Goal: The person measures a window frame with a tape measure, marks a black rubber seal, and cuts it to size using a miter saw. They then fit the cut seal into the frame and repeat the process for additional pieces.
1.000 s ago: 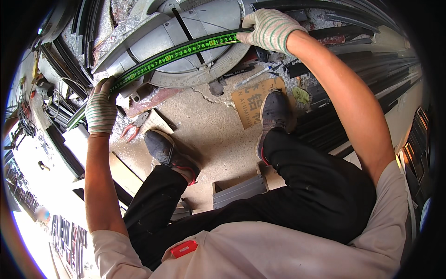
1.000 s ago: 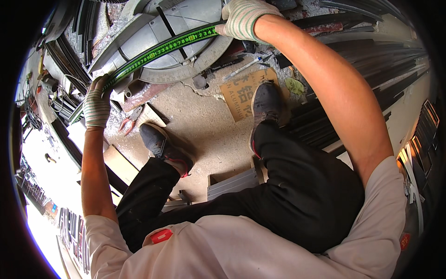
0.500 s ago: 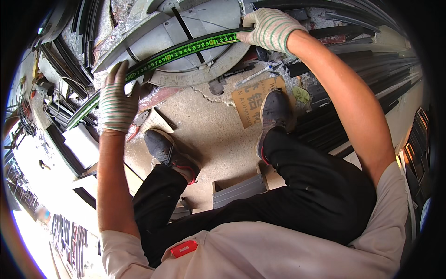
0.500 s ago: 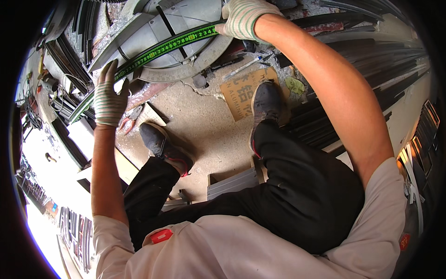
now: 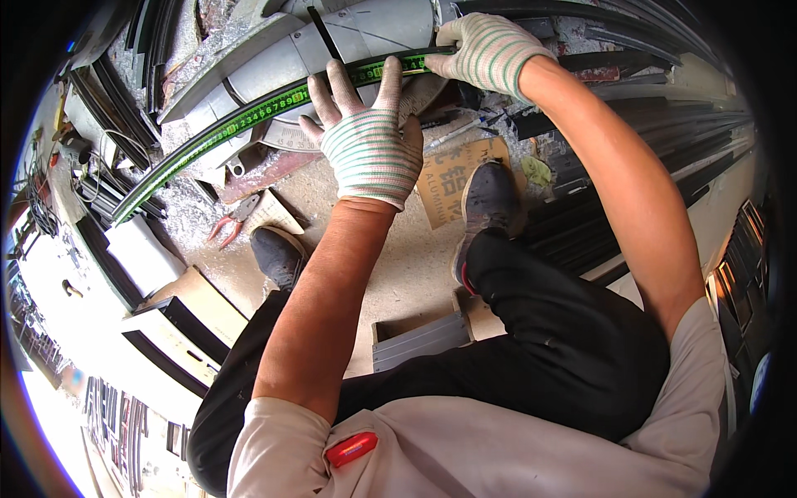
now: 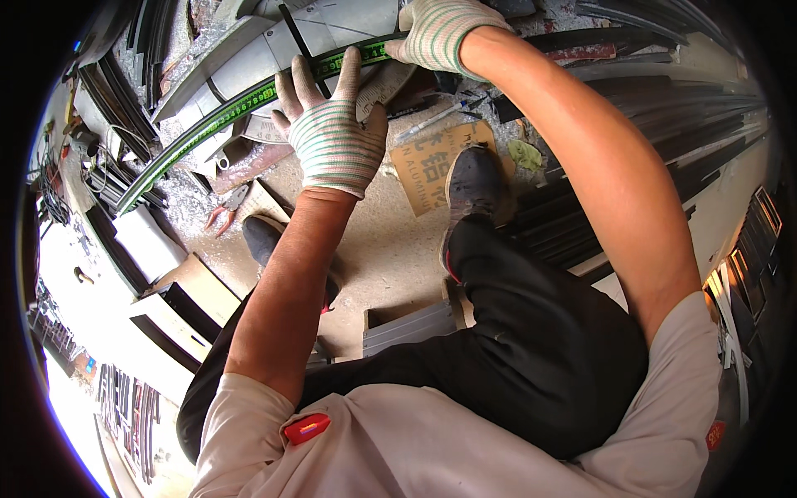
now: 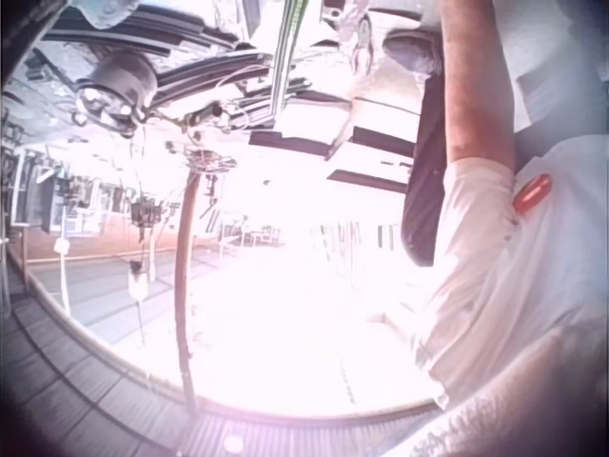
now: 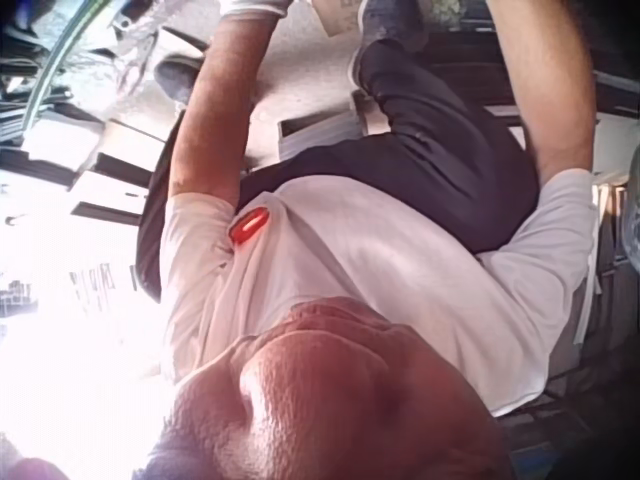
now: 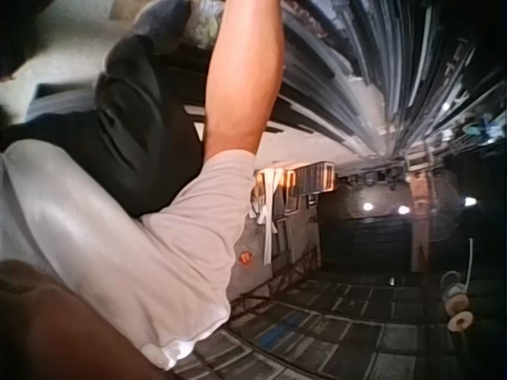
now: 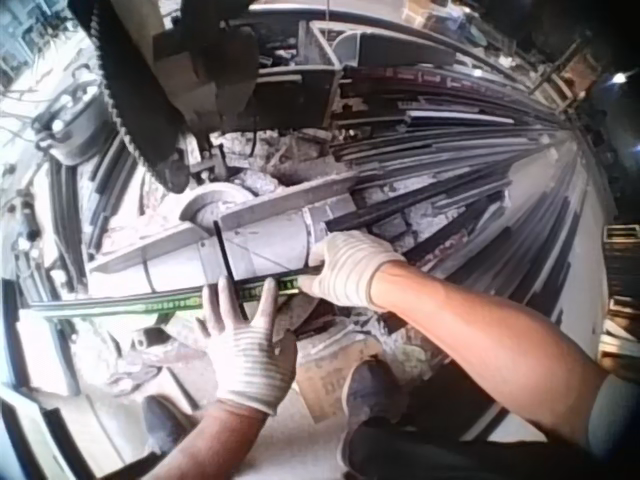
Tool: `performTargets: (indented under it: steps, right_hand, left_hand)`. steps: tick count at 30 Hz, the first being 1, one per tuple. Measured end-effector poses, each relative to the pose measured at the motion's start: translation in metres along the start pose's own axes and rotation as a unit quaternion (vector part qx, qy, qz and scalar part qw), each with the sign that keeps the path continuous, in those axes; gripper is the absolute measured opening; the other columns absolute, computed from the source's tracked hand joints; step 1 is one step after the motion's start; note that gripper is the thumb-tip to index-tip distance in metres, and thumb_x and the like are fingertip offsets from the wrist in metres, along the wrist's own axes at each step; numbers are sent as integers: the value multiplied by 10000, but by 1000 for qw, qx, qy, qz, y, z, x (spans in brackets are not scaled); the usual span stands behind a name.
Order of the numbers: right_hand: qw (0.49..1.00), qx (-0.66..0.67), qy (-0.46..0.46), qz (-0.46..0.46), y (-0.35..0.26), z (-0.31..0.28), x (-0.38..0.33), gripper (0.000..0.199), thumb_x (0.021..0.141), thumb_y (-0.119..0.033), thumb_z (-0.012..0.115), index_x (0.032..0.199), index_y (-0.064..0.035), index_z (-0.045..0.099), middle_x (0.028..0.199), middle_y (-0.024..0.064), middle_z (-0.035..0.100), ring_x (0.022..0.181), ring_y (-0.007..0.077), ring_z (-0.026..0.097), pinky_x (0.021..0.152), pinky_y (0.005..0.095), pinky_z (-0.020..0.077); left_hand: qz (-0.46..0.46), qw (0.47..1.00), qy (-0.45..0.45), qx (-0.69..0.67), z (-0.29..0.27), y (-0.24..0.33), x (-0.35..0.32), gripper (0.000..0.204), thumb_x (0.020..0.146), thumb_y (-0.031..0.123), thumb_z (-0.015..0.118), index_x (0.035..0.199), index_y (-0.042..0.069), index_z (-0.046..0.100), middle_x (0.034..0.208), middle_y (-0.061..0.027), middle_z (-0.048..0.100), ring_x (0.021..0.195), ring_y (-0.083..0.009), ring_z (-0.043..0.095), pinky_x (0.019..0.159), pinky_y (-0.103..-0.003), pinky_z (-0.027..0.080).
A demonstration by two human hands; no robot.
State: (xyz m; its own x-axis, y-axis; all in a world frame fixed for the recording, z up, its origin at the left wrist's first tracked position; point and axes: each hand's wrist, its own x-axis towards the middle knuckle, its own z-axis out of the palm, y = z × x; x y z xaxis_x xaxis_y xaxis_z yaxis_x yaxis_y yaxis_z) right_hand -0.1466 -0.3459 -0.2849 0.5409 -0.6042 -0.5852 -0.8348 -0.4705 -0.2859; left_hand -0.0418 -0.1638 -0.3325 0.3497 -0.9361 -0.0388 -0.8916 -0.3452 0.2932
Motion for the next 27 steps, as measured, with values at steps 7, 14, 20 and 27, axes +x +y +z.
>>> performTargets:
  steps: [7,14,20,27]
  right_hand:
    - [1000,-9,9,-5,2,3,0,521,907,-462,743,1215,-42,734,1045,205,762,980,337,735,893,427,560]
    - [999,4,29,-14,9,10,3,571,902,-480,734,1244,-23,716,1096,208,756,1030,340,727,924,423,556]
    - [999,19,45,-16,8,8,-4,588,898,-485,737,1262,-24,706,1140,215,746,1065,342,720,955,414,545]
    - [995,35,78,-58,8,-6,-26,578,861,-456,725,1178,28,714,1072,263,736,1041,395,710,935,467,558]
  left_hand:
    - [8,1000,1,4,8,-3,-1,817,767,339,767,1534,380,486,1584,-322,296,1460,-606,226,1114,-779,230]
    - [34,999,42,2,18,-11,-1,818,751,333,787,1517,379,505,1552,-319,328,1432,-600,264,1107,-781,238]
    - [42,998,45,-1,19,-12,1,805,755,335,789,1510,372,512,1539,-328,336,1408,-596,289,1113,-769,239]
    - [40,999,35,-10,19,-10,1,862,708,314,799,1511,380,492,1544,-311,310,1441,-576,248,1100,-786,238]
